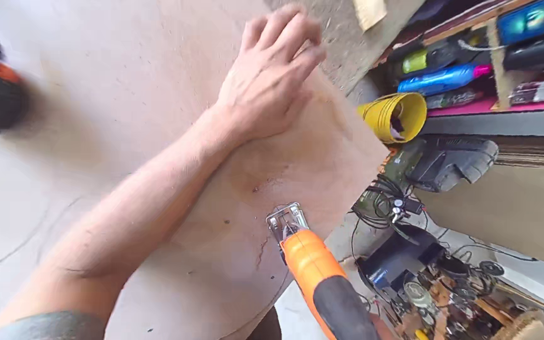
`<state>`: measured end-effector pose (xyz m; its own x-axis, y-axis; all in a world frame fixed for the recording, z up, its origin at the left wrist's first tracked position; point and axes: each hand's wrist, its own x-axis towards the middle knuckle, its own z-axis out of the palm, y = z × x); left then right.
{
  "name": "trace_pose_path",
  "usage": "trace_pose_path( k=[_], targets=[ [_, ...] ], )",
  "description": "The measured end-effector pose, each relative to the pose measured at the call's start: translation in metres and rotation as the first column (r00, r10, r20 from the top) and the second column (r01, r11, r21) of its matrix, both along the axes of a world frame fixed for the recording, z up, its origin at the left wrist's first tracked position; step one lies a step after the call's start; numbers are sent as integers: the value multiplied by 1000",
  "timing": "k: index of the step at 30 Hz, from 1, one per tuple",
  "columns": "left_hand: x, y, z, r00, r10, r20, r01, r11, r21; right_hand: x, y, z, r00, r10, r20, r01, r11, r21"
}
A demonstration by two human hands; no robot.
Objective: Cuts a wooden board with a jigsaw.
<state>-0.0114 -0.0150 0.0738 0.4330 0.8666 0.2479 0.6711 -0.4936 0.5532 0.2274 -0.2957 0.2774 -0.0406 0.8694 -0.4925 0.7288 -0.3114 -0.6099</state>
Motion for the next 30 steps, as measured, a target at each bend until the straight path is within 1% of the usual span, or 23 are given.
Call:
trace_pose_path(
  k=[1, 3, 4, 6, 7, 8, 9, 11, 12, 13, 14, 15, 17, 19, 21, 22, 23, 25, 26, 27, 28, 29, 30],
  targets=[
    [-7, -18, 3, 990, 25, 140, -32, 999, 43, -1, 0, 0, 1000, -3, -9, 3, 1000, -1],
    [-21, -84, 18, 919, 115, 377, -126, 992, 5, -1, 3, 1, 1000, 1, -21, -1, 1000, -10],
    [-26, -130, 26, 874, 155, 460, -137, 988, -71, -1, 2, 2, 1000, -5, -22, 4, 1000, -22],
    [-27, -237, 44, 798, 211, 565, -43, 954, -296, 0, 1, 0, 1000, -4, -12, 4, 1000, -17],
    [-21, -293, 54, 779, 231, 583, 48, 905, -423, 2, 0, -2, 1000, 8, -5, -8, 1000, 4],
    [-11, -346, 62, 770, 251, 587, 152, 821, -550, 4, -3, -6, 1000, 21, 2, -21, 999, 30],
    [1, -395, 70, 764, 271, 586, 255, 707, -659, 5, -6, -8, 1000, 30, 9, -31, 999, 37],
    [24, -461, 69, 752, 265, 604, 450, 463, -764, 5, -4, -11, 999, 35, 22, -36, 999, 40],
    [34, -481, 67, 749, 249, 614, 525, 342, -779, 5, -4, -10, 999, 34, 31, -35, 999, 34],
    [40, -492, 64, 750, 226, 622, 571, 255, -781, 4, -2, -10, 999, 31, 42, -32, 999, 27],
    [43, -499, 62, 753, 204, 626, 594, 200, -779, 3, -1, -9, 998, 28, 52, -29, 999, 14],
    [43, -503, 62, 759, 192, 623, 598, 174, -782, 3, -2, -8, 998, 20, 53, -20, 1000, -1],
    [37, -505, 62, 765, 198, 612, 579, 205, -789, 6, -1, -8, 999, 20, 38, -20, 1000, -6],
    [24, -510, 59, 745, 270, 610, 552, 265, -791, 11, -1, -8, 999, 49, 1, -49, 999, 13],
    [10, -524, 61, 711, 418, 566, 486, 289, -825, 15, -1, -8, 996, 72, -54, -71, 997, 11],
    [6, -534, 65, 677, 528, 512, 428, 284, -858, 17, -1, -7, 993, 85, -85, -85, 996, 1],
    [4, -545, 70, 622, 652, 433, 353, 260, -899, 20, 0, -6, 989, 100, -113, -102, 995, -12],
    [9, -565, 79, 446, 868, 217, 132, 176, -976, 26, 3, -4, 977, 140, -158, -147, 988, -36],
    [15, -574, 79, 318, 943, 97, -24, 110, -994, 31, 6, -4, 969, 163, -184, -174, 984, -43],
    [22, -580, 78, 151, 988, -14, -172, 12, -985, 37, 9, -3, 956, 182, -229, -199, 979, -50],
    [29, -584, 75, -35, 995, -96, -279, -102, -955, 45, 11, -3, 938, 190, -289, -216, 974, -62],
    [34, -583, 72, -201, 969, -144, -329, -205, -922, 51, 15, -2, 919, 196, -343, -235, 969, -76],
    [36, -578, 69, -322, 932, -170, -336, -280, -899, 55, 19, -1, 902, 206, -379, -257, 963, -88]
  ],
)
